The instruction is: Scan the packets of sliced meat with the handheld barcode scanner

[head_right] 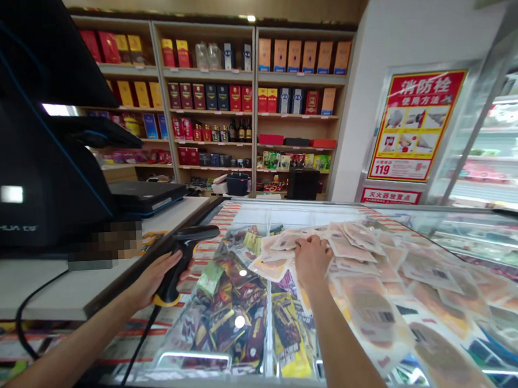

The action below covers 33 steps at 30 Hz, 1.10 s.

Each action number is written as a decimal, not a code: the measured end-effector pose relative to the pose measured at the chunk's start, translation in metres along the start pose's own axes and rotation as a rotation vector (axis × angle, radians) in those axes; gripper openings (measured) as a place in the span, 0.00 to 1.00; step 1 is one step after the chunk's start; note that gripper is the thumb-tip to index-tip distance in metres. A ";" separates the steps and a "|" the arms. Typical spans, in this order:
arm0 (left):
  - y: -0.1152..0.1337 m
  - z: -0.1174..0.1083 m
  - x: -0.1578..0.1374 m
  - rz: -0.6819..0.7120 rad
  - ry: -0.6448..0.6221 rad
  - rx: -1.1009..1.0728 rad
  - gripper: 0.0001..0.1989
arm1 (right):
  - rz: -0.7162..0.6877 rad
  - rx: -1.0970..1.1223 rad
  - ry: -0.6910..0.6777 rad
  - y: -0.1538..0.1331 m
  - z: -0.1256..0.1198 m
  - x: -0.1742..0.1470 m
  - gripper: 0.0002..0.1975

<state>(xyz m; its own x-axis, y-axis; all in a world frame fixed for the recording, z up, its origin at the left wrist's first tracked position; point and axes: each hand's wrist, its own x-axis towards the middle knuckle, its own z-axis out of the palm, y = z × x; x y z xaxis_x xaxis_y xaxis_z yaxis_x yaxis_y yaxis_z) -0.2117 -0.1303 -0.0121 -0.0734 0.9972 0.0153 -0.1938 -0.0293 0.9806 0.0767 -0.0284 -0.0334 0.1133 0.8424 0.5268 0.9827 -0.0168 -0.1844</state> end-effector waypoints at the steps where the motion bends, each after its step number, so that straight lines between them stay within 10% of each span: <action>1: -0.001 -0.003 0.001 0.001 0.010 -0.001 0.13 | 0.016 0.012 -0.011 -0.001 -0.001 0.001 0.14; 21: 0.038 0.008 -0.080 0.075 0.263 0.114 0.16 | -0.073 0.176 -0.021 -0.002 0.012 -0.004 0.16; 33: 0.101 0.035 -0.069 0.155 0.085 0.084 0.12 | -0.166 0.304 -0.060 -0.019 -0.011 -0.003 0.18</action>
<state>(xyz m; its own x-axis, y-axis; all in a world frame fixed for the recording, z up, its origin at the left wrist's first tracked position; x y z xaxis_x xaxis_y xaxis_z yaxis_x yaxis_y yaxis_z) -0.1917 -0.1997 0.0924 -0.1785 0.9718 0.1542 -0.0913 -0.1724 0.9808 0.0595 -0.0366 -0.0221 -0.0620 0.8505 0.5224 0.8975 0.2765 -0.3437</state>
